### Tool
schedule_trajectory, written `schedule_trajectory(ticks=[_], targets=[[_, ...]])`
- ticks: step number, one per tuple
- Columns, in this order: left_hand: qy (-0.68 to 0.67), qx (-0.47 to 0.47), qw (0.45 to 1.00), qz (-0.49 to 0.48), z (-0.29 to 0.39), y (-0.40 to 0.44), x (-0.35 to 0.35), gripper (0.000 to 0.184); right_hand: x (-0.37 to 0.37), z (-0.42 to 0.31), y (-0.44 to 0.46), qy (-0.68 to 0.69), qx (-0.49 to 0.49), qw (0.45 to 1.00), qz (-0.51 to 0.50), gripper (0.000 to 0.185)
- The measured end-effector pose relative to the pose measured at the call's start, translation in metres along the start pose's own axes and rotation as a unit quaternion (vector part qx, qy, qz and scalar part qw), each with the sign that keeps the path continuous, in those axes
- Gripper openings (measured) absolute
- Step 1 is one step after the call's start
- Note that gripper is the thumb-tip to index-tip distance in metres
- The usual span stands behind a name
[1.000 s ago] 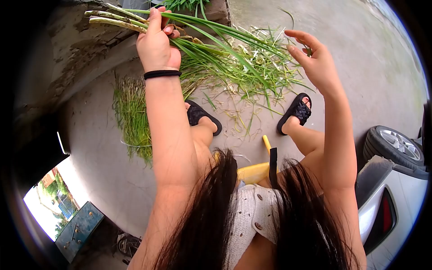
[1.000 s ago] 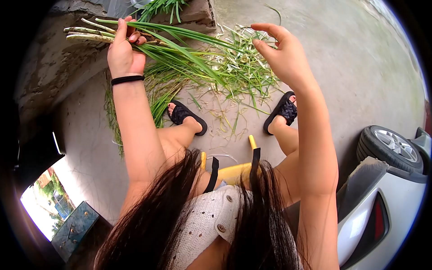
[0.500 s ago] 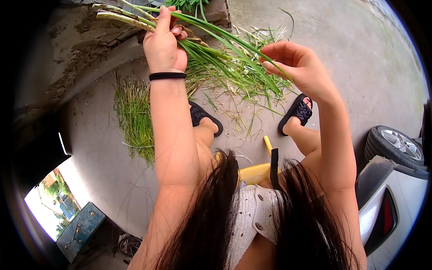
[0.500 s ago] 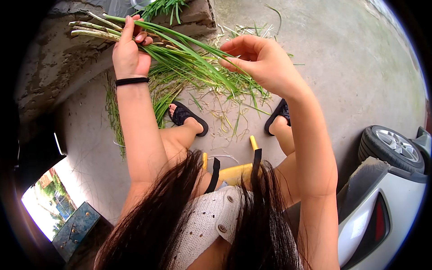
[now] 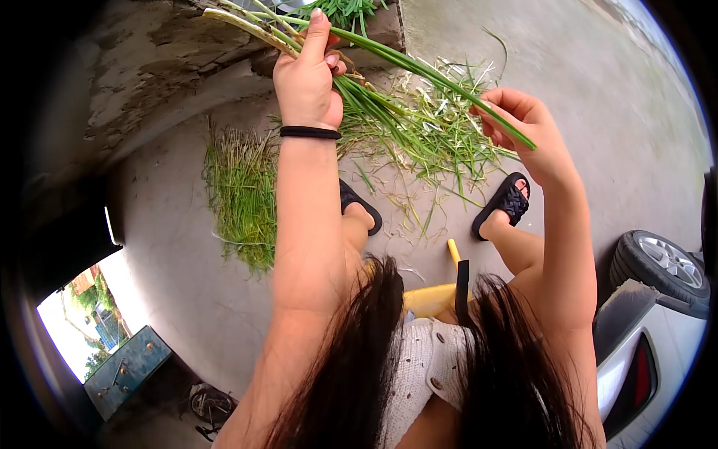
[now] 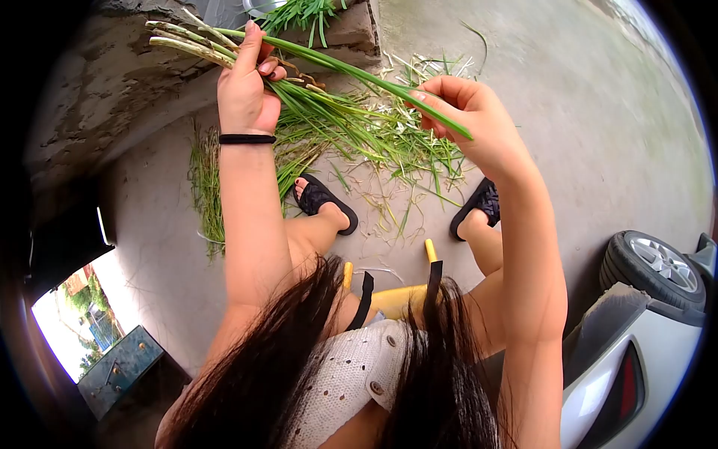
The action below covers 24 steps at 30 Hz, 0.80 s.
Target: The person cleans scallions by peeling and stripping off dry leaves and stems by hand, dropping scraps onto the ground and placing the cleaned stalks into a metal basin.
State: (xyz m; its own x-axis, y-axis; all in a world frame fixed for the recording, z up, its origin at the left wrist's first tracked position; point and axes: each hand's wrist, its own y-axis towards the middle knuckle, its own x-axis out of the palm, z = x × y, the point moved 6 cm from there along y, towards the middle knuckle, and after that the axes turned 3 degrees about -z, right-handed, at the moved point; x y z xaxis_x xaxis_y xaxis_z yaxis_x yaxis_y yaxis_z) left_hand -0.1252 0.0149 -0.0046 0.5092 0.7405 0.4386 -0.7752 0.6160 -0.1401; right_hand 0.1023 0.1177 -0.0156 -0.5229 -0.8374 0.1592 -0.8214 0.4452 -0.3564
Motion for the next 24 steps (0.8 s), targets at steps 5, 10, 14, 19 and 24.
schedule_trajectory(ticks=[5,10,14,19,24], targets=[[0.005,-0.007,1.0,-0.014,0.001,-0.005,0.006,0.021,-0.002,-0.003,0.0,0.028,0.008,0.999,0.041,0.016],[0.006,-0.007,1.0,0.014,-0.004,-0.006,0.007,0.022,-0.013,-0.006,0.0,0.123,-0.034,0.987,0.1,0.015],[0.024,0.023,0.999,0.031,-0.003,-0.006,0.008,0.022,-0.01,0.0,0.0,0.197,-0.031,0.972,0.128,0.015],[0.078,0.101,0.991,0.048,0.004,-0.005,0.005,0.022,-0.008,0.007,-0.004,0.244,-0.051,0.957,0.151,0.013],[0.171,0.139,0.974,0.056,0.007,-0.008,0.007,0.02,-0.012,-0.003,-0.009,0.206,-0.116,0.952,0.192,0.012]])
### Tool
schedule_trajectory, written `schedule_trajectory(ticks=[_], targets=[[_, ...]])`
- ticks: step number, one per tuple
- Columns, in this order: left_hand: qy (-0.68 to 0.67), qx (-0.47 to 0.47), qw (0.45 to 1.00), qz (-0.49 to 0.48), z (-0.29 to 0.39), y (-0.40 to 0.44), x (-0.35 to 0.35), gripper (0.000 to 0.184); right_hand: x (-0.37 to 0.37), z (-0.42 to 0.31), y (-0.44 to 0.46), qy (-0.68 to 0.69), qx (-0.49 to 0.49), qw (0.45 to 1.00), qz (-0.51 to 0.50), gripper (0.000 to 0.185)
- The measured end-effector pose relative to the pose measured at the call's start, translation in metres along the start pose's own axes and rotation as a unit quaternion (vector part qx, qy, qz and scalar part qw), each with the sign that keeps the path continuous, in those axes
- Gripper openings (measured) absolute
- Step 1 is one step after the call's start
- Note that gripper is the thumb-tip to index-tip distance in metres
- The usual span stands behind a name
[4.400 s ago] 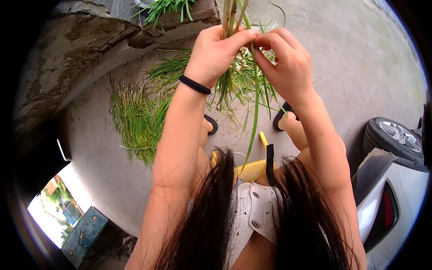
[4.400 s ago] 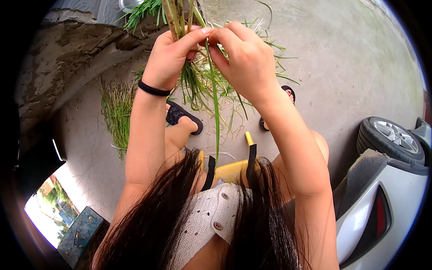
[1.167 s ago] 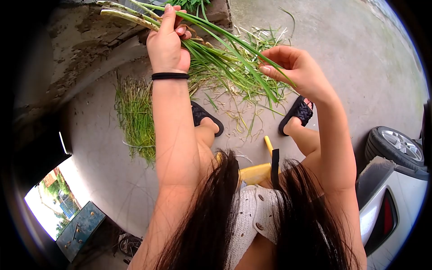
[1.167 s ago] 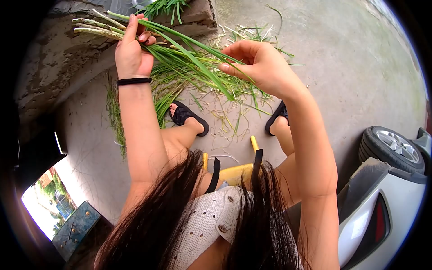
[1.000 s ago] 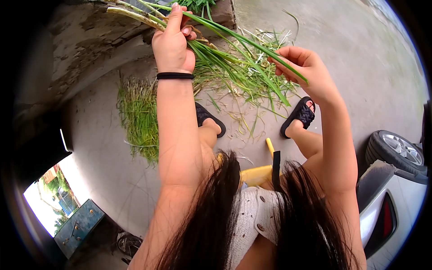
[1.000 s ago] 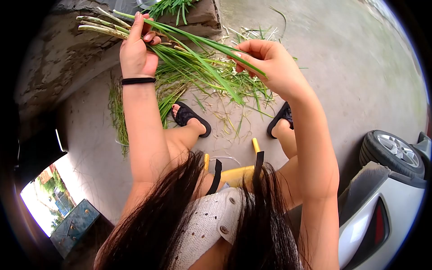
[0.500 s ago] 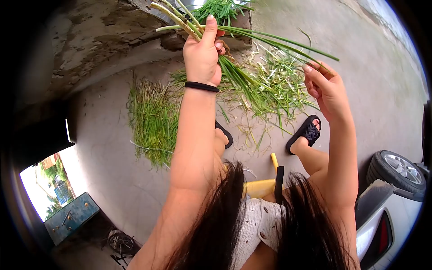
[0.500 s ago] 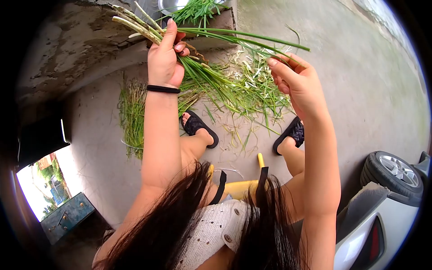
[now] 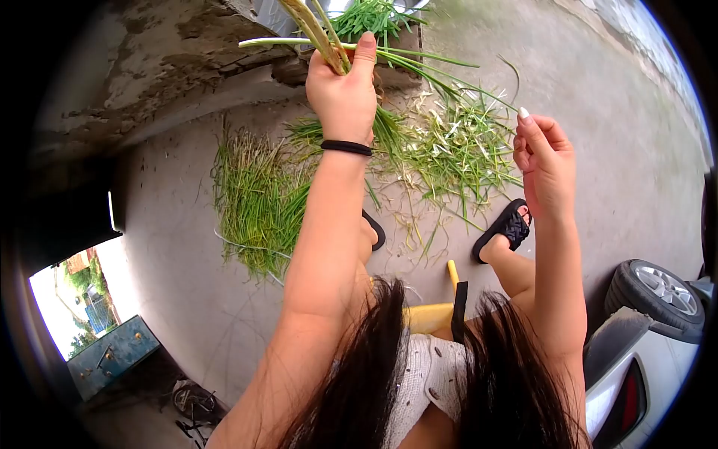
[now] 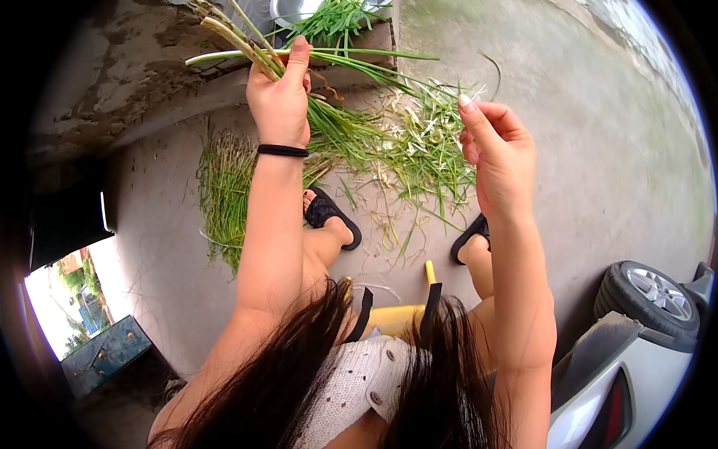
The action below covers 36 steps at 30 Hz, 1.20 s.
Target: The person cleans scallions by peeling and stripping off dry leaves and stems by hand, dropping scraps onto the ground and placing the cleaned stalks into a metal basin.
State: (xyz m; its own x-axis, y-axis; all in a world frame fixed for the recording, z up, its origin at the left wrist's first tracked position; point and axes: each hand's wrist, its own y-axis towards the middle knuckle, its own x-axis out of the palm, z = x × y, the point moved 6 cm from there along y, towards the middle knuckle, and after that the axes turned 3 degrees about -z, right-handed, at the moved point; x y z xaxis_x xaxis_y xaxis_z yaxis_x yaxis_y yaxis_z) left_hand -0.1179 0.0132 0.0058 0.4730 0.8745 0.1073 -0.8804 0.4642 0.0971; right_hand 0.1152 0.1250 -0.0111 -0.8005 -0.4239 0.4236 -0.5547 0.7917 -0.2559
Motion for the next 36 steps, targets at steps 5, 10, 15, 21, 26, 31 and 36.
schedule_trajectory(ticks=[5,10,15,21,26,31,36], targets=[[-0.011,-0.045,0.996,-0.075,-0.002,-0.005,0.015,0.022,0.007,-0.029,-0.001,0.079,-0.081,0.992,-0.056,0.005],[-0.046,-0.12,0.979,-0.16,-0.011,-0.014,0.031,0.024,-0.002,-0.039,0.007,0.161,-0.058,0.979,-0.113,0.016],[-0.042,-0.142,0.957,-0.248,-0.008,-0.028,0.048,0.026,-0.015,-0.042,0.017,0.255,-0.061,0.949,-0.176,0.019],[0.07,-0.149,0.927,-0.337,-0.017,-0.043,0.058,0.026,-0.022,-0.047,0.02,0.242,-0.09,0.958,-0.126,0.017],[0.061,-0.183,0.904,-0.381,-0.021,-0.053,0.063,0.023,-0.044,-0.062,0.025,0.225,-0.131,0.947,-0.187,0.018],[0.032,-0.224,0.885,-0.407,-0.021,-0.061,0.065,0.025,-0.029,-0.077,0.011,-0.039,-0.186,0.979,-0.08,0.014],[0.015,-0.245,0.877,-0.412,-0.019,-0.065,0.069,0.026,-0.009,-0.026,0.009,-0.399,-0.094,0.911,-0.046,0.04]])
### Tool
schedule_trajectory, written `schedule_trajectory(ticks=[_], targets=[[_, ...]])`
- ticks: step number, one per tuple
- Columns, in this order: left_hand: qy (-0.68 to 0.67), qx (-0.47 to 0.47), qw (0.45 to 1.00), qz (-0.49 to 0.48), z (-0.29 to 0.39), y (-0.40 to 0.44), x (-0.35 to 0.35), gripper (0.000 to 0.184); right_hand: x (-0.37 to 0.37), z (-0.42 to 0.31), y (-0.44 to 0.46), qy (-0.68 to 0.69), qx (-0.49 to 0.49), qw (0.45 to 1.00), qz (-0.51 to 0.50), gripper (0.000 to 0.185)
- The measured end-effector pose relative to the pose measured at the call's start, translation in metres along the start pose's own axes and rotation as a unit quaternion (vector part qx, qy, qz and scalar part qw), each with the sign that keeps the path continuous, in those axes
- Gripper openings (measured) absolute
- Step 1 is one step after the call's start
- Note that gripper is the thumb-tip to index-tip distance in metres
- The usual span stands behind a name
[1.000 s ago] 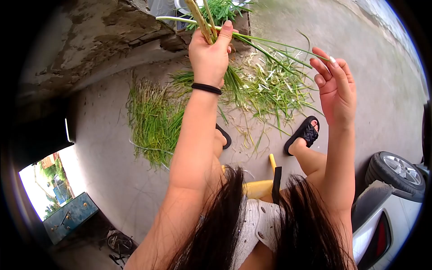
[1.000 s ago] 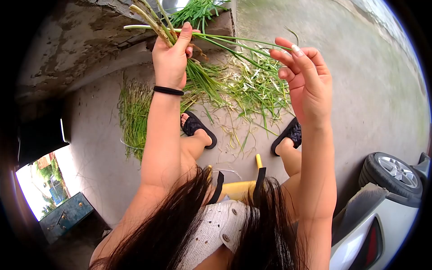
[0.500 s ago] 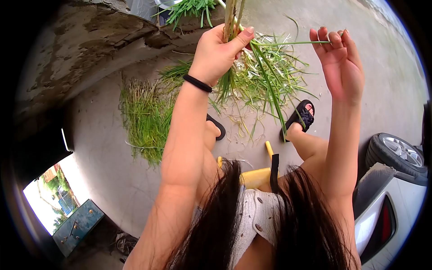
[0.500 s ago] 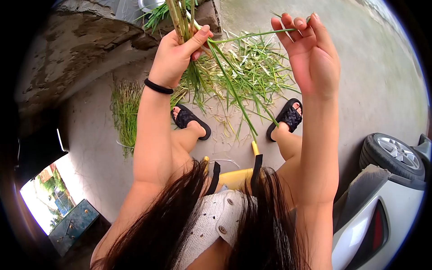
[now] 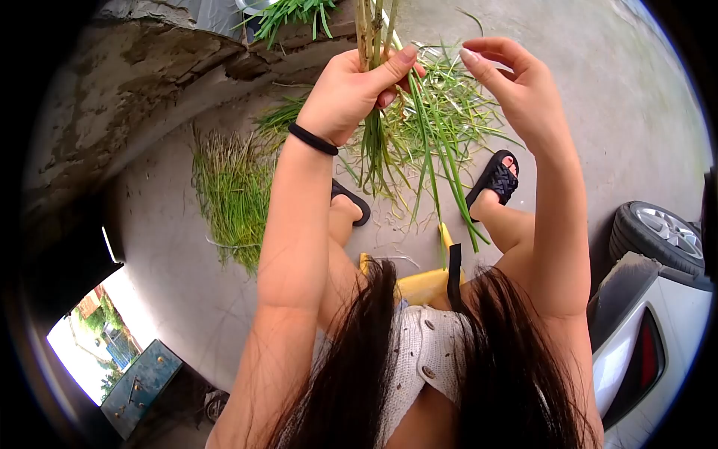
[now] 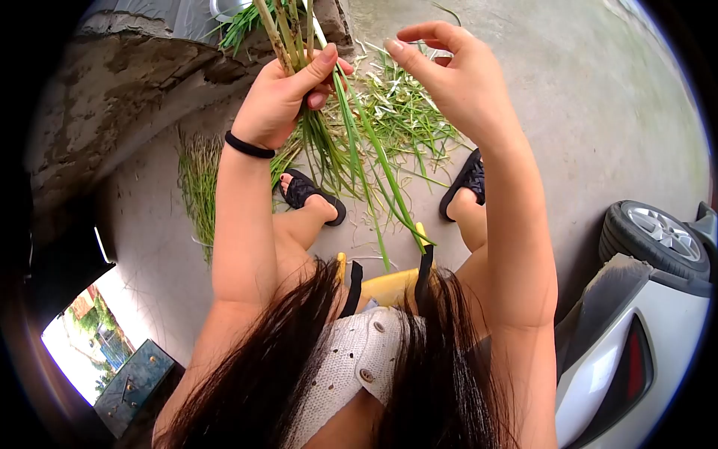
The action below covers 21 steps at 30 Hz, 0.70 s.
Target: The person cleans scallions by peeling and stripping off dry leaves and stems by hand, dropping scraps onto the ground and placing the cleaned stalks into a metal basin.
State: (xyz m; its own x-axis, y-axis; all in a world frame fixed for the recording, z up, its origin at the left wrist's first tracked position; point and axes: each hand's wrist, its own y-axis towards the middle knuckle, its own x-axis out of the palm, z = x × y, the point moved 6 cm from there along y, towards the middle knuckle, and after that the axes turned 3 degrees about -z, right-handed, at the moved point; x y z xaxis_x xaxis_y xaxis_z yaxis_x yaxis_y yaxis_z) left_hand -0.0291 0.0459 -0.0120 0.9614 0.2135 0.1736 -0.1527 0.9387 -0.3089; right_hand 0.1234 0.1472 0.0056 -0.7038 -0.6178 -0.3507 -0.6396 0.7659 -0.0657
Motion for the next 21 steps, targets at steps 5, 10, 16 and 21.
schedule_trajectory(ticks=[5,10,16,21], targets=[[-0.014,0.013,1.0,0.008,-0.006,0.003,0.002,0.023,0.039,-0.01,-0.011,0.114,0.039,0.984,-0.133,0.031],[-0.029,0.05,0.998,0.024,-0.002,0.002,0.0,0.017,0.043,-0.006,-0.012,0.155,0.062,0.977,-0.135,0.022],[-0.007,0.03,0.999,0.014,0.001,0.001,0.002,0.017,0.04,-0.004,-0.01,0.152,0.057,0.981,-0.109,0.018],[0.011,0.03,0.999,0.005,0.001,0.0,0.002,0.016,0.036,-0.006,-0.012,0.115,0.063,0.988,-0.075,0.018]])
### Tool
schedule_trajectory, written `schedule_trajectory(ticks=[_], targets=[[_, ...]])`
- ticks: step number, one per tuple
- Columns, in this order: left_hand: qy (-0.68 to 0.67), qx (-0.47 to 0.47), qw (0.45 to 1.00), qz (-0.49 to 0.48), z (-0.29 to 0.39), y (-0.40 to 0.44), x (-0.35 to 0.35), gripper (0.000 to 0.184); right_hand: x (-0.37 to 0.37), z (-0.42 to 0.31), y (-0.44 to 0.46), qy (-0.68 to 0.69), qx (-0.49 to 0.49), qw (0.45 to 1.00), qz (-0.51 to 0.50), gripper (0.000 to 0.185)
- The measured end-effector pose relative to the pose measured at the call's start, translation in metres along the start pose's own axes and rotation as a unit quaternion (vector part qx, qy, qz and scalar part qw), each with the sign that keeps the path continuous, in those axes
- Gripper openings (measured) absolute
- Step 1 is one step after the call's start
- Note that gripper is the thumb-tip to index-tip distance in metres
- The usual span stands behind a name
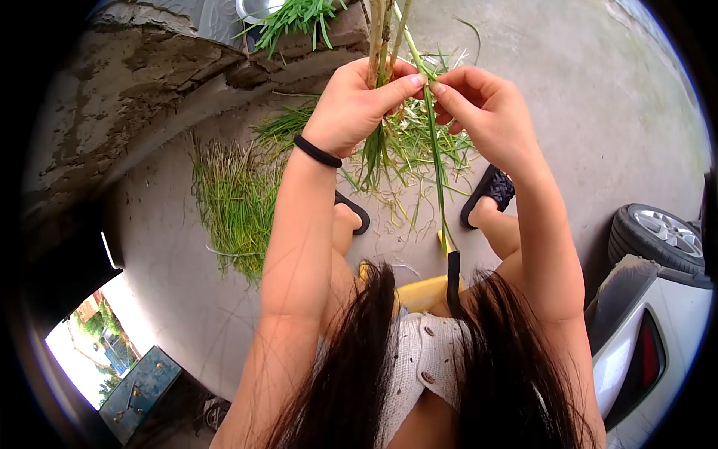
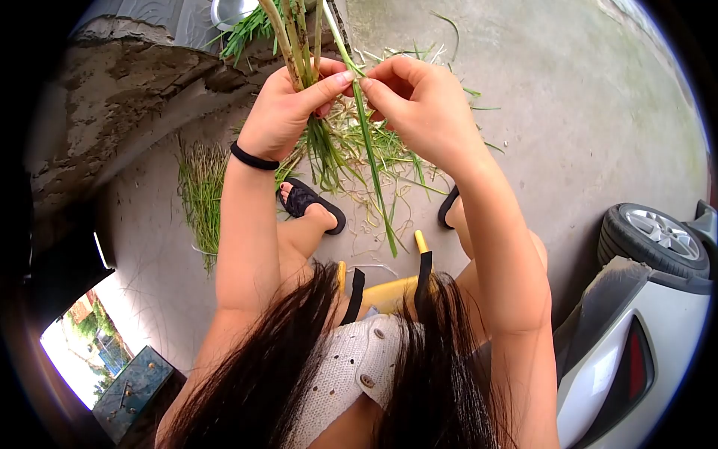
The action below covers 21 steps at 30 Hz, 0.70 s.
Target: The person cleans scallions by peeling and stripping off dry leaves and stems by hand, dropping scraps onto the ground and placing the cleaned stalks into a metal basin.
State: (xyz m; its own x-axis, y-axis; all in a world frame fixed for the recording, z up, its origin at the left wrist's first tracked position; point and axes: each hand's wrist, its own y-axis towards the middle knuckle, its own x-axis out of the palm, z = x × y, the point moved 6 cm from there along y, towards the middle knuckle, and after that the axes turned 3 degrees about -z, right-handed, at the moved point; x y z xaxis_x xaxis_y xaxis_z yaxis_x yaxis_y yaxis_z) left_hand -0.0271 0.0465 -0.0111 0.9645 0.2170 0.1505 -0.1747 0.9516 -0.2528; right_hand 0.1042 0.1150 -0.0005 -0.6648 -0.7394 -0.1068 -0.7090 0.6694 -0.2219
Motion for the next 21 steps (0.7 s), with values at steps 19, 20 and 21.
schedule_trajectory(ticks=[19,20,21], targets=[[-0.18,-0.05,0.979,-0.076,-0.004,0.0,0.012,0.035,-0.014,-0.001,0.009,0.11,-0.04,0.991,0.069,0.034],[-0.145,-0.053,0.983,-0.095,-0.005,-0.001,0.015,0.034,-0.014,-0.008,0.008,0.105,-0.05,0.991,0.062,0.036],[-0.112,-0.058,0.985,-0.114,-0.006,-0.002,0.019,0.034,-0.011,-0.011,0.007,0.084,-0.052,0.994,0.052,0.034]])
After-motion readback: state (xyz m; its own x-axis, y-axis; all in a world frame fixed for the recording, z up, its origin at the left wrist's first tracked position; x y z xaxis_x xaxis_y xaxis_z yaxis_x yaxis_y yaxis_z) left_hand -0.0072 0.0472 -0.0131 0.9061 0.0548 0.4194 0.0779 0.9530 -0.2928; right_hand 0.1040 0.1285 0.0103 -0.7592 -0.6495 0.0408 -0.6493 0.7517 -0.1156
